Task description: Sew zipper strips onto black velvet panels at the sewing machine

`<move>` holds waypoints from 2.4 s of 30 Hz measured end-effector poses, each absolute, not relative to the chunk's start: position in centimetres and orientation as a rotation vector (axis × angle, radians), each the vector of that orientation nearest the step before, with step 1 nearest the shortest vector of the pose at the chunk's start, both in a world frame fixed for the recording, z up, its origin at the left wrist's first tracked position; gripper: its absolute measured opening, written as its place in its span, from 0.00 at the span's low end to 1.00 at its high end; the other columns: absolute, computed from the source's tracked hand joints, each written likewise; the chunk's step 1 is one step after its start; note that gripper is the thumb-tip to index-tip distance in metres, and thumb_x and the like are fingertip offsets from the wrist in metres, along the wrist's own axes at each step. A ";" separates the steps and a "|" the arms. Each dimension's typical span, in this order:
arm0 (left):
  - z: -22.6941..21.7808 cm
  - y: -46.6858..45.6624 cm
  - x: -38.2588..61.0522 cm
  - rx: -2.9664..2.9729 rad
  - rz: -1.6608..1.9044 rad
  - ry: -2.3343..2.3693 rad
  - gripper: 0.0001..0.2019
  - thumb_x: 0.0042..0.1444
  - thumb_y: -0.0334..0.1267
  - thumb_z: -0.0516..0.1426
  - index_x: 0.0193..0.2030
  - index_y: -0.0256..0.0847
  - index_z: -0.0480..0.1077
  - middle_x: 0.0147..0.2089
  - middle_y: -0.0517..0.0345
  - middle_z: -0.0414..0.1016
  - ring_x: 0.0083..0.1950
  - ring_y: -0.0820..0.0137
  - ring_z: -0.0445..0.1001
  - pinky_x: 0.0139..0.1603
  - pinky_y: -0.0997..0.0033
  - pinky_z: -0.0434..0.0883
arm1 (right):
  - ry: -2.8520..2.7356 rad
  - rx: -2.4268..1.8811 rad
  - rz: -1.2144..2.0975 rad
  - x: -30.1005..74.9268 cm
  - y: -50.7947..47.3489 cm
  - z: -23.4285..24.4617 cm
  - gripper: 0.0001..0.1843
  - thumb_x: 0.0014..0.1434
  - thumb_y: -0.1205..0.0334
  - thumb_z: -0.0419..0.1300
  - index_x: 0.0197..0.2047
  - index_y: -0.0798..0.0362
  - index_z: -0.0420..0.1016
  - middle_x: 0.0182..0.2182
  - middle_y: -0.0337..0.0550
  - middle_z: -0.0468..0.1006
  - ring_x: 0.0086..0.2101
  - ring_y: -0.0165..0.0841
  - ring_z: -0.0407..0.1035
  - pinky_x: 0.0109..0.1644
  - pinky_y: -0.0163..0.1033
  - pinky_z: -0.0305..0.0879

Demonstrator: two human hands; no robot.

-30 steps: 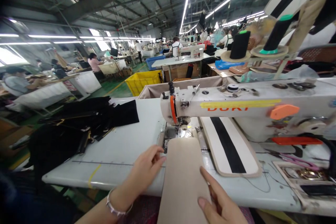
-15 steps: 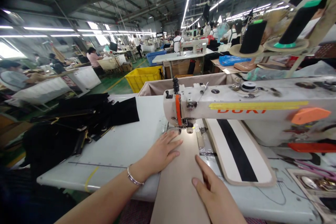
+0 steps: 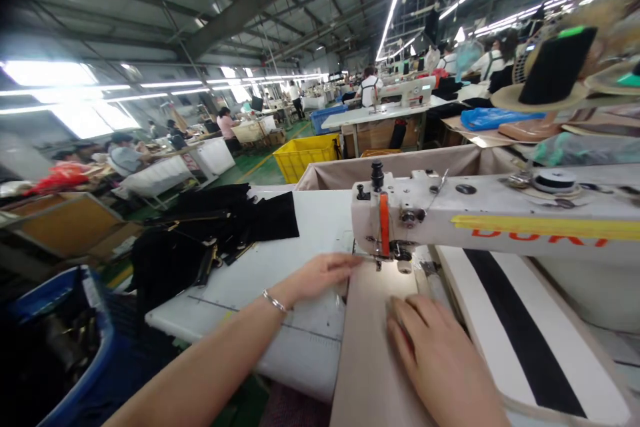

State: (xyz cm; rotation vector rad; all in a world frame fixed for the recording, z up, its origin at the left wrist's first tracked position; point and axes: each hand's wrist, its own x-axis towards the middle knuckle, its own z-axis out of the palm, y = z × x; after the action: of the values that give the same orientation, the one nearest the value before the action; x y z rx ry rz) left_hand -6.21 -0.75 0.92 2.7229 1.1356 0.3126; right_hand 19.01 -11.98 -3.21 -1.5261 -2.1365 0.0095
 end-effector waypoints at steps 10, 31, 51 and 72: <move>2.4 6.2 -18.1 2.630 0.031 2.041 0.14 0.59 0.22 0.46 0.43 0.31 0.71 0.41 0.43 0.73 0.44 0.61 0.74 0.49 0.60 0.70 | -2.229 -1.459 -0.186 18.8 -9.9 -5.7 0.23 0.64 0.49 0.51 0.59 0.46 0.67 0.55 0.44 0.71 0.53 0.45 0.65 0.52 0.53 0.62; 3.1 0.4 -14.6 2.859 0.216 1.770 0.11 0.62 0.30 0.49 0.48 0.40 0.68 0.49 0.52 0.70 0.50 0.66 0.69 0.55 0.67 0.65 | -2.247 -1.454 -0.177 18.5 -9.5 -4.6 0.21 0.64 0.52 0.50 0.58 0.47 0.68 0.51 0.46 0.74 0.50 0.43 0.67 0.51 0.51 0.62; 4.1 -6.9 -11.3 2.530 0.089 1.146 0.09 0.52 0.29 0.55 0.38 0.43 0.74 0.34 0.62 0.75 0.35 0.72 0.73 0.36 0.76 0.69 | -2.251 -1.454 -0.225 17.8 -8.4 -3.7 0.21 0.66 0.57 0.49 0.60 0.45 0.66 0.56 0.45 0.71 0.54 0.42 0.64 0.53 0.51 0.60; 2.4 -0.8 -5.4 1.975 0.622 1.083 0.12 0.61 0.41 0.54 0.44 0.36 0.73 0.41 0.55 0.77 0.40 0.68 0.74 0.45 0.71 0.69 | -2.283 -1.470 -0.117 17.8 -8.6 -2.9 0.19 0.67 0.59 0.49 0.60 0.47 0.66 0.57 0.45 0.69 0.54 0.41 0.62 0.56 0.49 0.56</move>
State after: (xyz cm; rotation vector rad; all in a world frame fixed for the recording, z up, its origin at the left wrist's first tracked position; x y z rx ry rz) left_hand -5.44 -0.79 2.45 1.9748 1.0829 0.6224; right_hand 17.76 -8.64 -2.90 -1.4701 -2.2829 -0.1172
